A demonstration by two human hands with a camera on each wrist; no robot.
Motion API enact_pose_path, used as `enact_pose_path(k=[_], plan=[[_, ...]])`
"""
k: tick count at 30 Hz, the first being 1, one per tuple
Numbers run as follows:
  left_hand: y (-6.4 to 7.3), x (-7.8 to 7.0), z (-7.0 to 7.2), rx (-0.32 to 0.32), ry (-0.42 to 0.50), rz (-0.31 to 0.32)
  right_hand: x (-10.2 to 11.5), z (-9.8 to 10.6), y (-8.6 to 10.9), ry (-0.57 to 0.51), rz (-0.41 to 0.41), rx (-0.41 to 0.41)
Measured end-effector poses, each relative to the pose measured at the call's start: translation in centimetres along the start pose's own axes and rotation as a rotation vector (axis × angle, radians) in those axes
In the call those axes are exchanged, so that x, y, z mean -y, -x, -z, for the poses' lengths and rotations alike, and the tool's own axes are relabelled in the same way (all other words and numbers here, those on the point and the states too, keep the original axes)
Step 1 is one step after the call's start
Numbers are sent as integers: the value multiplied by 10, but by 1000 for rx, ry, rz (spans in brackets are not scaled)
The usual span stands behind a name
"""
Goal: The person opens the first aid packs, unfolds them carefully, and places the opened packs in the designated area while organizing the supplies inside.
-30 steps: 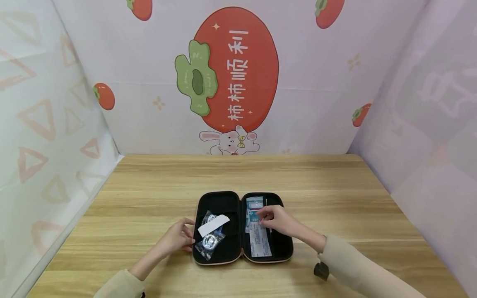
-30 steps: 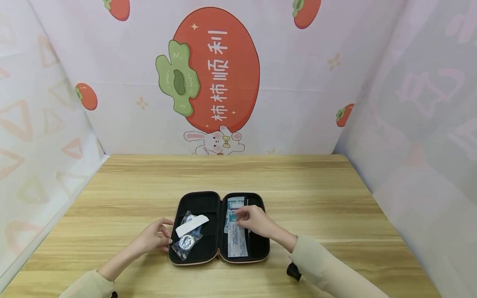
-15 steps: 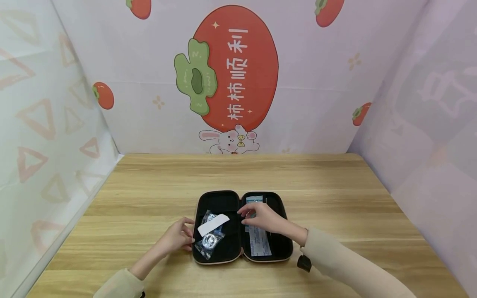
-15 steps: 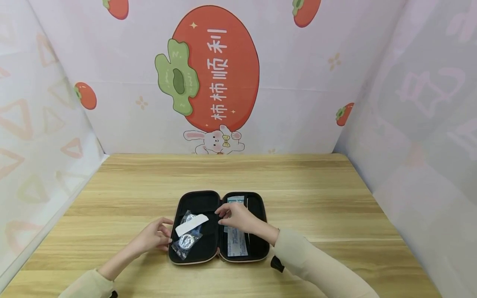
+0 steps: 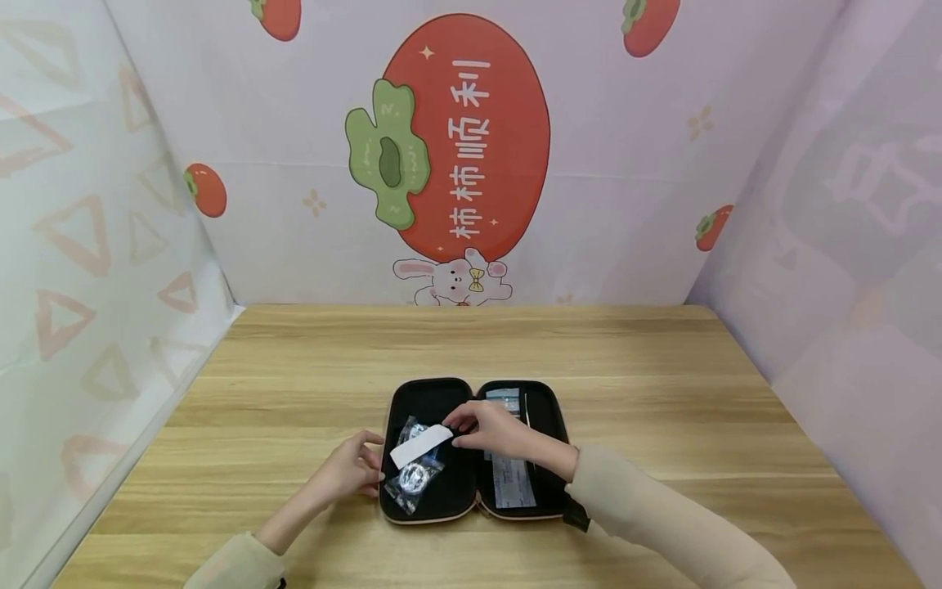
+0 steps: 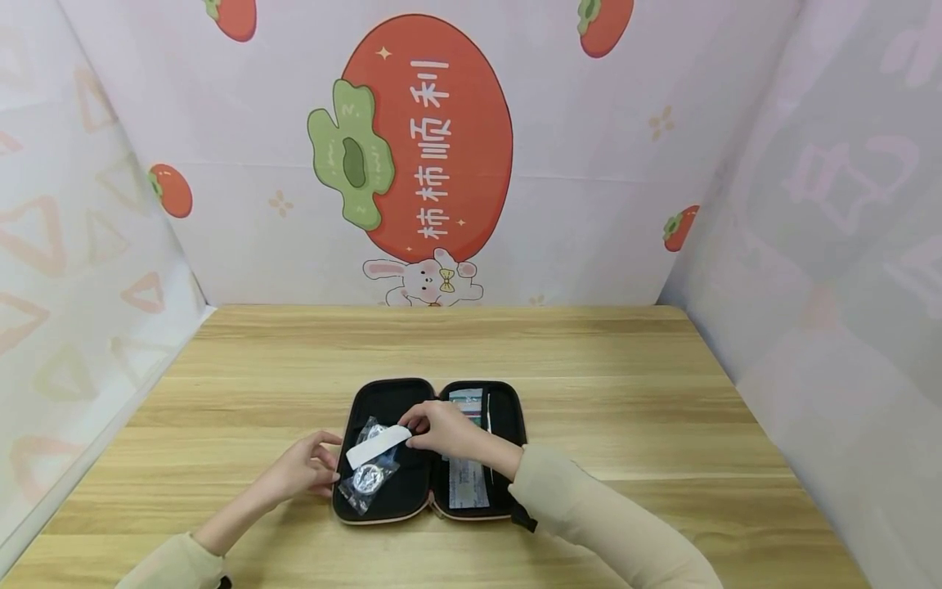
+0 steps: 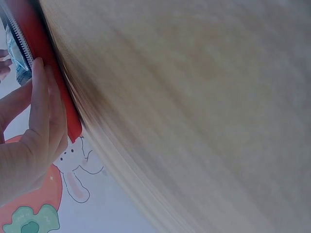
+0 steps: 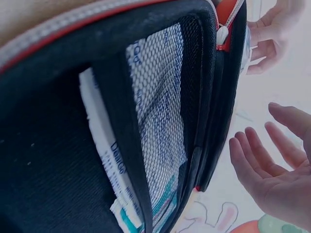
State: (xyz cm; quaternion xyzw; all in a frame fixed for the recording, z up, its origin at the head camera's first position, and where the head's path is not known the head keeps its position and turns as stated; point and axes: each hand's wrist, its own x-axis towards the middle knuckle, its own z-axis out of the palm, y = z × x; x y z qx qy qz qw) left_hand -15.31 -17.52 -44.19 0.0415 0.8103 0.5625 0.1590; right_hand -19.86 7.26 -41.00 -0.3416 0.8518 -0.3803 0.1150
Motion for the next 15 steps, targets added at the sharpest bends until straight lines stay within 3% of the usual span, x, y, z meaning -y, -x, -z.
enact_pose_path(k=[15], plan=[[0,1,0,13,2,1,4,-15,-14,112,74,77]])
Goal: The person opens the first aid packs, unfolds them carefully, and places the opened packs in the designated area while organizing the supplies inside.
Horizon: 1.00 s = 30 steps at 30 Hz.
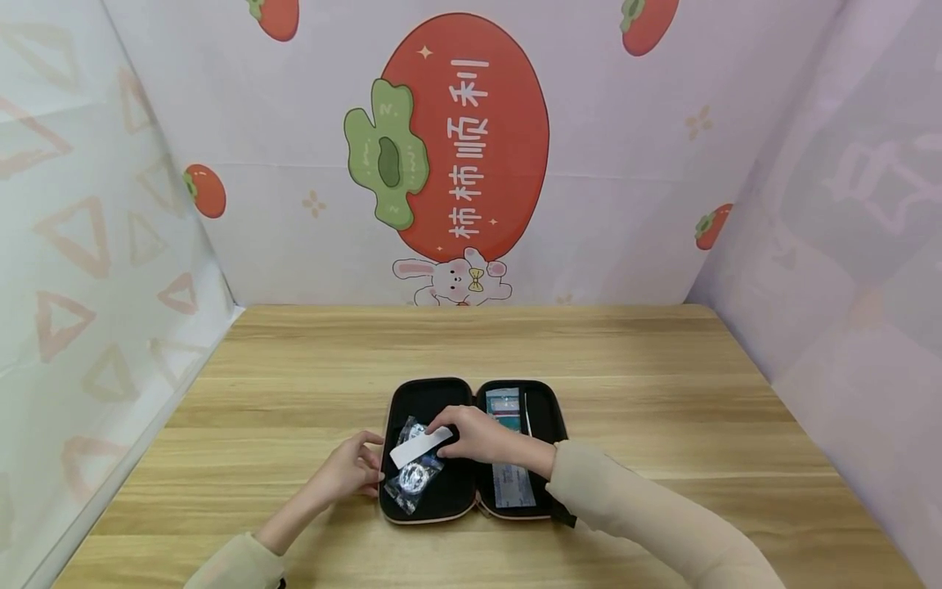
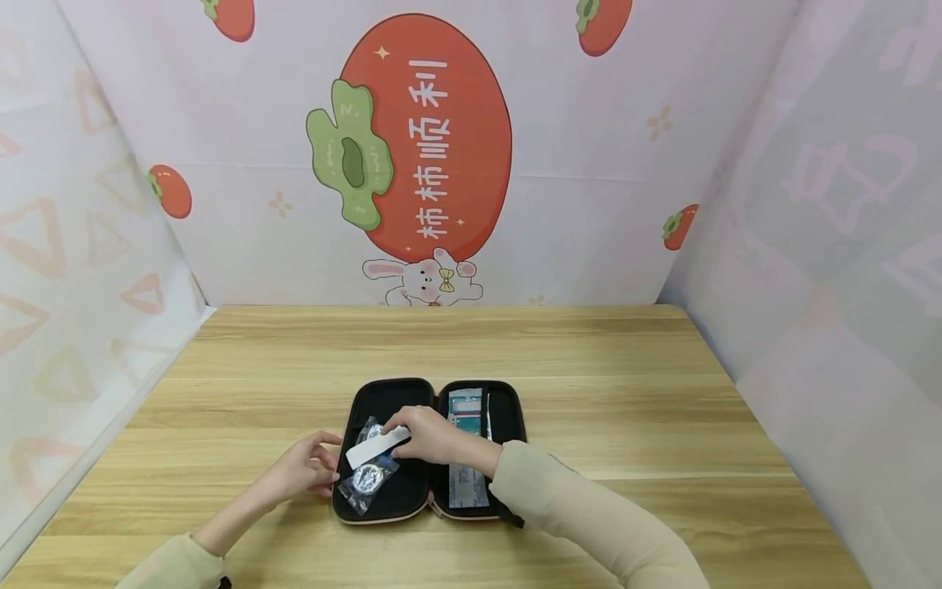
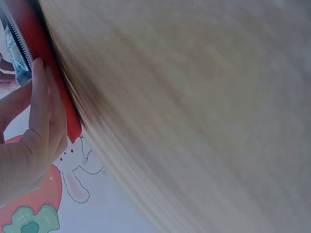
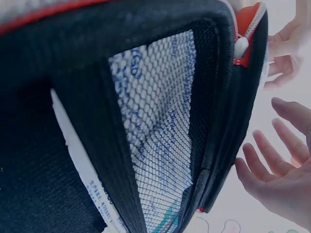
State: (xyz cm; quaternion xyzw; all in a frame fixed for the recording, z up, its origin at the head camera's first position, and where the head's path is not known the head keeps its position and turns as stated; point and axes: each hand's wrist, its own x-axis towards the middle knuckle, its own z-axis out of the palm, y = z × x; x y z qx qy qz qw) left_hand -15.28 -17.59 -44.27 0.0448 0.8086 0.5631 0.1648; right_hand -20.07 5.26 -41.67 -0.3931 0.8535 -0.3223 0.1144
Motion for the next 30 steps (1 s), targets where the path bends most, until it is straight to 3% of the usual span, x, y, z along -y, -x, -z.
enact_pose_path(k=[14,30], plan=[[-1,-1,-1,5,3,-12,-5,-8,-10,36,83,33],[2,-3,-1,-8,-10,-5,0,-10,-18,138,41,45]])
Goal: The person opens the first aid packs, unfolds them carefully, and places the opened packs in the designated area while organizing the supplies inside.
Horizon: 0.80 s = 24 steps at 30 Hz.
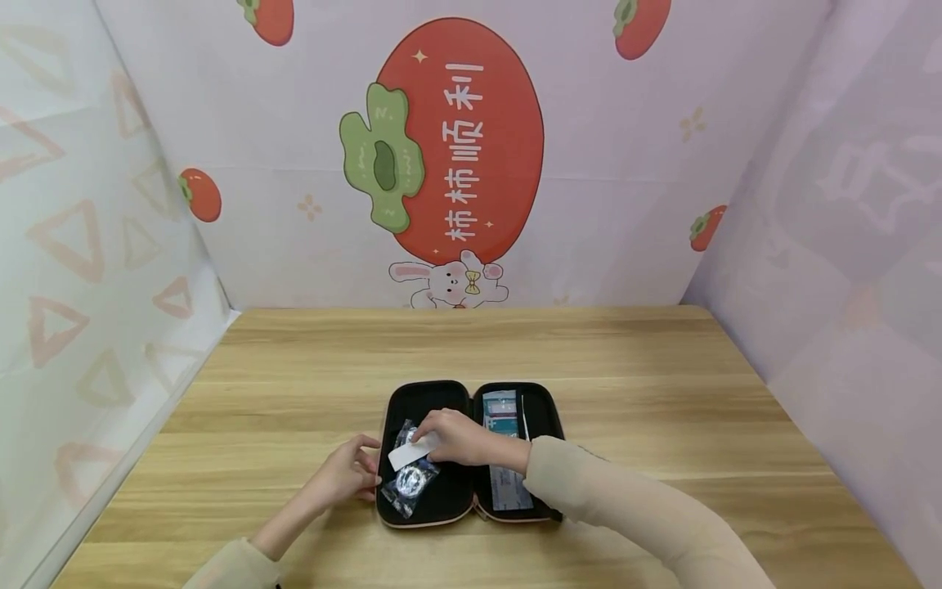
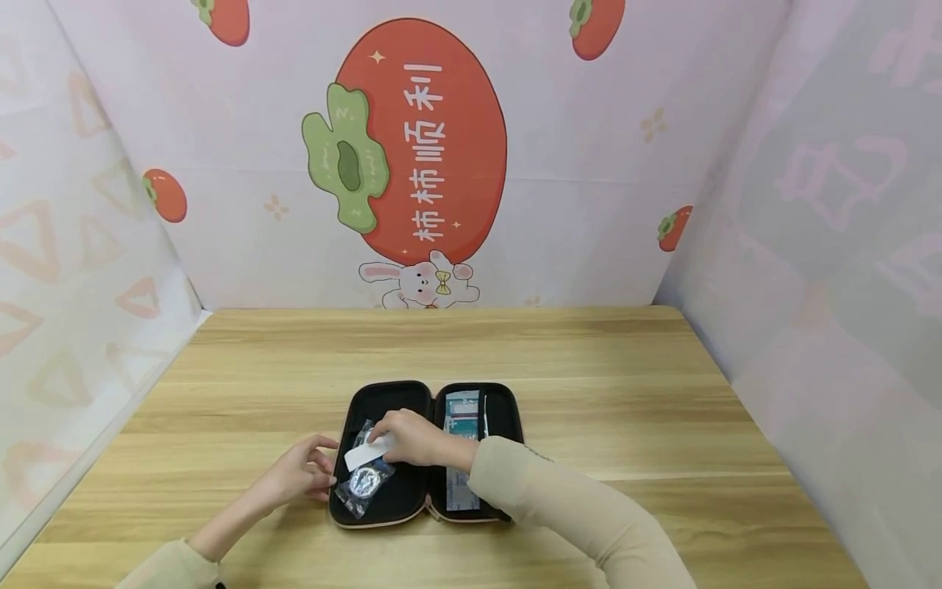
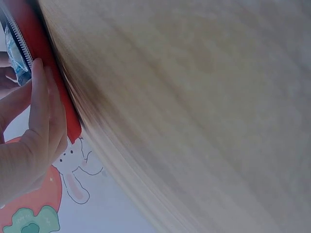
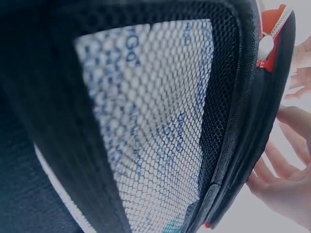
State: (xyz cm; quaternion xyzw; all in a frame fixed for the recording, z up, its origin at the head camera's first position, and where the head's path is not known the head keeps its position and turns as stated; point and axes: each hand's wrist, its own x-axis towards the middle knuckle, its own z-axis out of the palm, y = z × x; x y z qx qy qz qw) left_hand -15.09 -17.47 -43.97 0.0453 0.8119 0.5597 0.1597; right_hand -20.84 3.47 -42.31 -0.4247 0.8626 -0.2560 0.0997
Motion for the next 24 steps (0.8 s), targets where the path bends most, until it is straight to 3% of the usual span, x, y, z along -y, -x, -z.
enact_pose_path(k=[14,24], plan=[[0,0,0,2,10,-3,-2,-1,-1,-9,-2,-16],[1,0,1,8,10,-5,-2,1,0,-71,-31,-139]])
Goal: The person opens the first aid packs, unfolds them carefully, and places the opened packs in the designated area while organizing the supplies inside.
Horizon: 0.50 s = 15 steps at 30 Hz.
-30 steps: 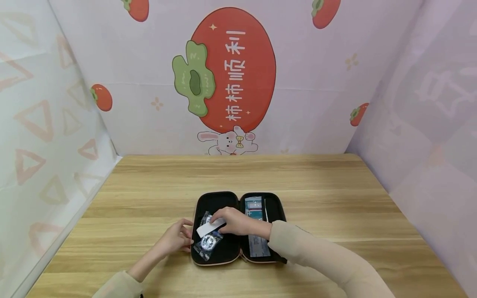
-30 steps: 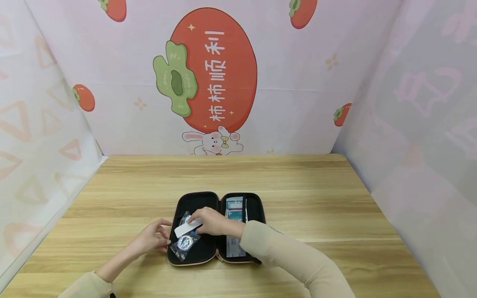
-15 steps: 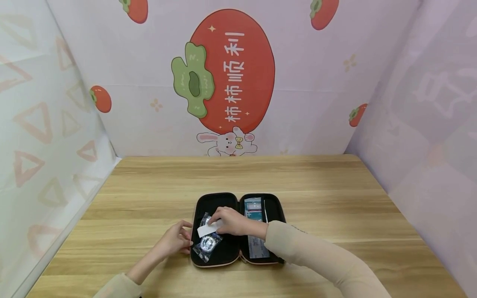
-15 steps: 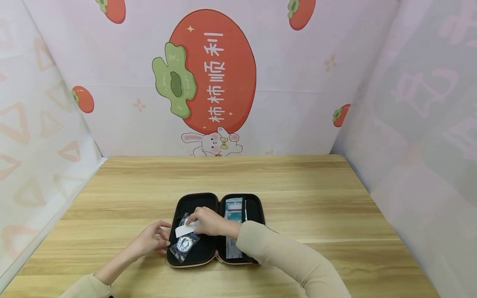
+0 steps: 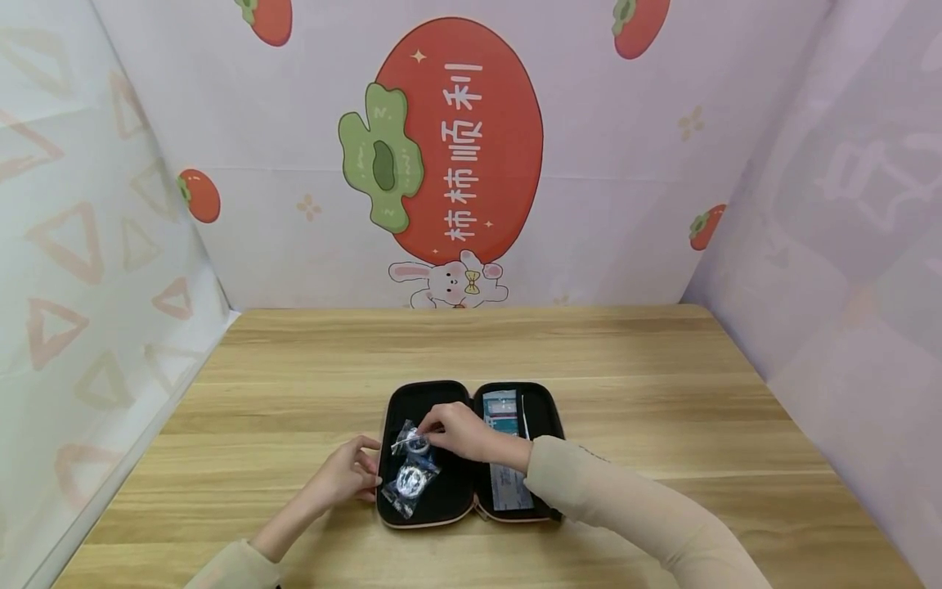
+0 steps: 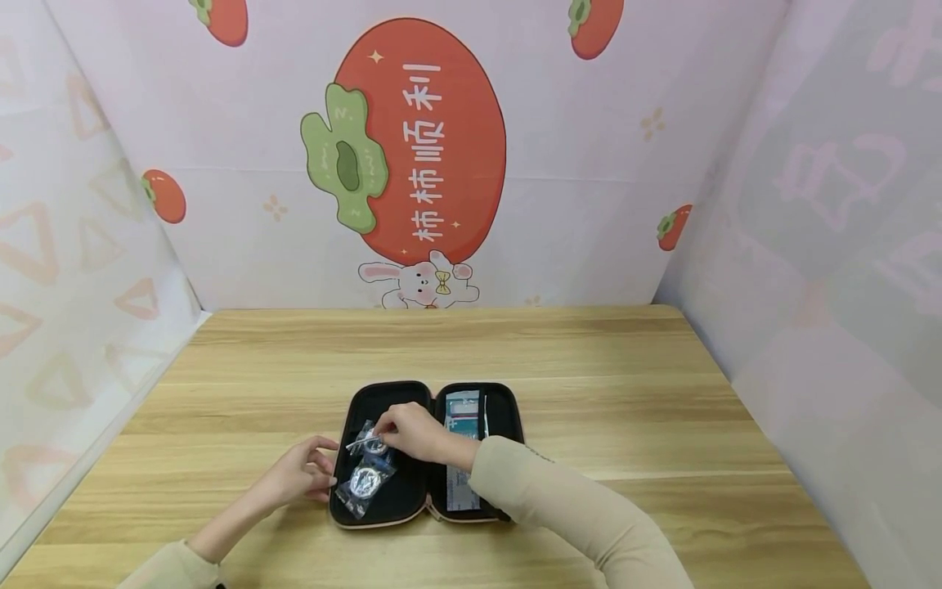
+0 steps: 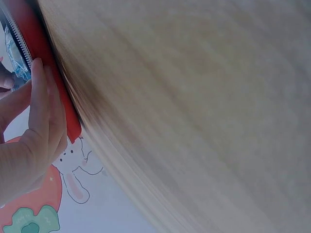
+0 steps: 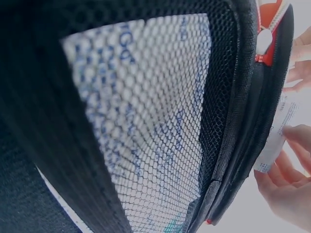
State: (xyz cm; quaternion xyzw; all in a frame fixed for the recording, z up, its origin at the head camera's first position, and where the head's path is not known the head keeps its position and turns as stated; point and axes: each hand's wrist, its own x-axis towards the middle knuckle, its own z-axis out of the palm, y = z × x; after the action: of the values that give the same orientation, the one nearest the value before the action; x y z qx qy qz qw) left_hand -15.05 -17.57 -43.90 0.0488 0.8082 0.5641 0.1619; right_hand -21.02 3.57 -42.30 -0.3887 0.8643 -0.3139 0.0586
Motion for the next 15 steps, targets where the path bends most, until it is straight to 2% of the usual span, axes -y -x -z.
enact_pose_path(k=[8,15], plan=[[-1,1,0,-10,-8,17,-2,4,0,3,-13,-76],[0,0,0,0,-1,11,-7,12,4,-77,-31,-109]])
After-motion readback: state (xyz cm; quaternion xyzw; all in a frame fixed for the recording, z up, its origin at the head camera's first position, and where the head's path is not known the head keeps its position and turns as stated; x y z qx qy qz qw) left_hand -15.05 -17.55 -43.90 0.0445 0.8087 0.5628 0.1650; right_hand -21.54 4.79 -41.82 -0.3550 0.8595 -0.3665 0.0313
